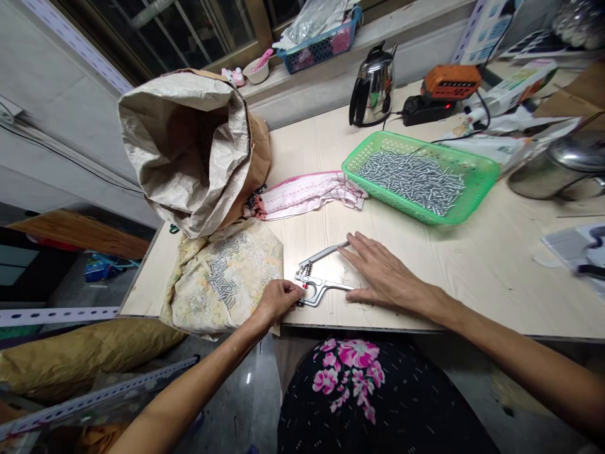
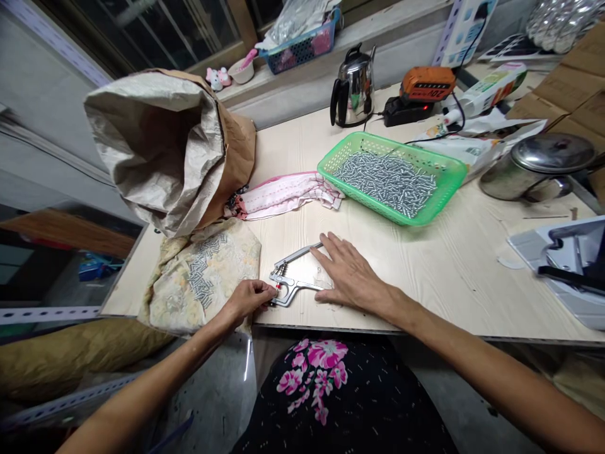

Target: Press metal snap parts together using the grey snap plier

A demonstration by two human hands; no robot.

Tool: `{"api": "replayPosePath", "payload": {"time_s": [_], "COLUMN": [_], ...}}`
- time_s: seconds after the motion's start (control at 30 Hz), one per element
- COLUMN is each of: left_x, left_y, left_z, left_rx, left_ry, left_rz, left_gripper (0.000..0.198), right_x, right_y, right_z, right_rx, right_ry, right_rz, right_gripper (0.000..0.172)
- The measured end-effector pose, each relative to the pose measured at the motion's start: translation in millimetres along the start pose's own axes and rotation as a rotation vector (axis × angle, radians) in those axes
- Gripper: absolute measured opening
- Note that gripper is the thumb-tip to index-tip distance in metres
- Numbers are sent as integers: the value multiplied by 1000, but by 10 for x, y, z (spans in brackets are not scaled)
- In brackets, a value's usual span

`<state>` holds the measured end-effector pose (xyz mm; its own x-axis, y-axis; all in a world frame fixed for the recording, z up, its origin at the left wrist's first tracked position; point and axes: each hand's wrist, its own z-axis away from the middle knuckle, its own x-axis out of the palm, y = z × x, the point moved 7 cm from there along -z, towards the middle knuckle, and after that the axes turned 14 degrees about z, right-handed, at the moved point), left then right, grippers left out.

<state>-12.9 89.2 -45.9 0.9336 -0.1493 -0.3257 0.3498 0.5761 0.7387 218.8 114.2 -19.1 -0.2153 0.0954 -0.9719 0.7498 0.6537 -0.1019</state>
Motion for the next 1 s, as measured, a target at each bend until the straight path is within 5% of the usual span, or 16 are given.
{"api": "replayPosePath", "payload": {"time_s": [0.13, 0.37, 0.43, 0.57, 0.67, 0.77, 0.87, 1.0], "left_x": [10, 2, -4, 194, 553, 810, 909, 921], "left_y": [-2, -11, 86, 489, 706, 830, 879, 850], "left_z": [-2, 8, 86, 303, 299, 165, 76, 101], "left_rx": [5, 24, 127, 578, 850, 937, 912, 893], "left_ry": [9, -15, 32, 152, -24, -249, -369, -333], "left_rz": [-1, -147, -315, -662, -778, -839, -929, -970], "left_gripper": [18, 23, 24, 21, 49, 63, 55, 34], "right_x": [88, -60, -88, -107, -116, -88, -40, -7], "right_y": [90, 7, -30, -102, -122, -95, -31, -38], "right_z": [-117, -193, -185, -149, -114, -72, -26, 13], "right_rx": [-62, -59, -55, -56, -53, -19, 55, 45], "right_ry": [-67, -81, -97, -105, -72, -66, -81, -71], "right_rz": [-15, -42, -49, -83, -90, -65, 20, 41], "right_gripper": [99, 78, 67, 52, 55, 61, 58, 30]}}
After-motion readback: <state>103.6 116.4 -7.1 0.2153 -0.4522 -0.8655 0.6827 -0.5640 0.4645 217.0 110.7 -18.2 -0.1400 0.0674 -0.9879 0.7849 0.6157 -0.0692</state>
